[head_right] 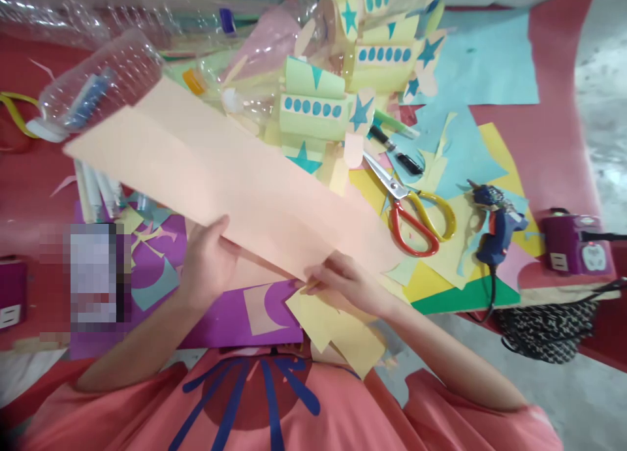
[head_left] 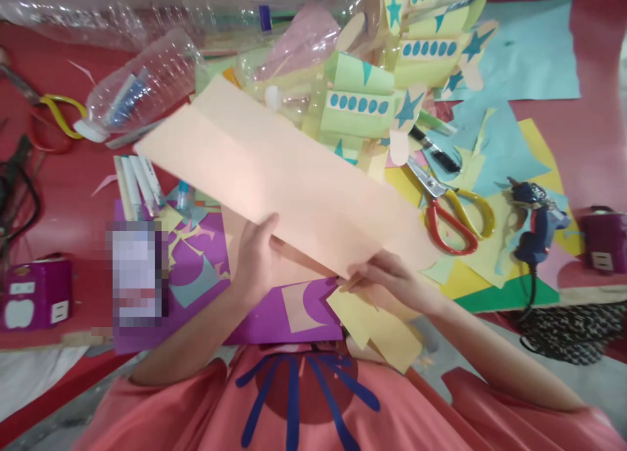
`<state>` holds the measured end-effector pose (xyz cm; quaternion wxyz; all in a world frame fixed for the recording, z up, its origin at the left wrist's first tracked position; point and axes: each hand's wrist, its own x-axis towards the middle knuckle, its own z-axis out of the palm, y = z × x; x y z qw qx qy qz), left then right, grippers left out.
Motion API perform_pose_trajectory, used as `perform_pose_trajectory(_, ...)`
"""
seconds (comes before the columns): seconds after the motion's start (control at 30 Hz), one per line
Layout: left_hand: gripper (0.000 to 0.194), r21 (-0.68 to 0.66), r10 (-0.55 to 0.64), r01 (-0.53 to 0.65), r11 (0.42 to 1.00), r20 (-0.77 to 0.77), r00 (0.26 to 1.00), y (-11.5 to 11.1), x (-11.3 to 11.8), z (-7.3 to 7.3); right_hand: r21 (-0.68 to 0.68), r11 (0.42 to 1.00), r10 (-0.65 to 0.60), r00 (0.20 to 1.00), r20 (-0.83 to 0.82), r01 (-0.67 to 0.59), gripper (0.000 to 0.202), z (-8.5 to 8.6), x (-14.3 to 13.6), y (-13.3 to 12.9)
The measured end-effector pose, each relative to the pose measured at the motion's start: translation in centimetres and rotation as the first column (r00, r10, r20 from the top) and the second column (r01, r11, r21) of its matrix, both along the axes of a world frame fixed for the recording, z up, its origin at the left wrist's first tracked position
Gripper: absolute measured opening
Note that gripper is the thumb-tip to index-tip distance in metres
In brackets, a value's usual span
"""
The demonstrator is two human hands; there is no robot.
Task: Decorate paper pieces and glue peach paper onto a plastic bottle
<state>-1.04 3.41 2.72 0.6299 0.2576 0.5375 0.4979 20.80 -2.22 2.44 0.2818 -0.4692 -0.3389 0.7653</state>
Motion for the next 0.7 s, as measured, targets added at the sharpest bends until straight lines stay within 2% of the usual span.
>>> perform_pose_trajectory(0.07,0.016,0.111,0.139,-0.140,0.984,0.017,0.990,1.9,0.1,-0.1,0.008,0.987,-0.160,0.987,0.034,0.159,0.030,-0.3,-0.1,1.0)
perform_pose_trajectory(0.13,0.019,0.165,0.229,-0.230,0.959,0.023,0.973,3.3,-0.1,-0.3,0.090,0.943,-0.326,0.944,0.058,0.320,0.033,-0.4,-0.2,2.5)
perform_pose_trajectory(0.23,0.019,0.201,0.291,-0.292,0.935,0.036,0.956,4.8,-0.8,-0.7,0.250,0.870,-0.453,0.889,0.063,0.425,0.035,-0.4,-0.6,4.9)
perform_pose_trajectory(0.33,0.010,0.195,0.186,-0.188,0.963,0.031,0.982,6.2,-1.4,-1.1,0.399,0.820,-0.494,0.860,0.130,0.411,0.043,-0.6,-1.2,7.2)
perform_pose_trajectory(0.43,0.007,0.210,0.114,-0.103,0.972,-0.043,0.993,7.6,-1.3,-1.6,0.479,0.802,-0.493,0.848,0.195,0.356,0.043,-0.9,-1.4,8.6)
perform_pose_trajectory(0.53,0.010,0.216,0.072,-0.055,0.975,-0.071,0.995,8.1,-0.7,-2.2,0.498,0.834,-0.445,0.822,0.355,0.237,0.034,-0.6,-1.4,8.8)
perform_pose_trajectory(0.6,0.013,0.205,-0.017,0.027,0.978,-0.052,0.999,7.9,-0.2,-2.6,0.470,0.869,-0.386,0.807,0.447,0.155,0.031,0.0,-1.5,8.6)
perform_pose_trajectory(0.7,0.020,0.156,-0.155,0.155,0.976,-0.010,0.988,7.2,0.0,-3.1,0.428,0.887,-0.358,0.841,0.404,0.172,0.025,1.2,-2.3,8.1)
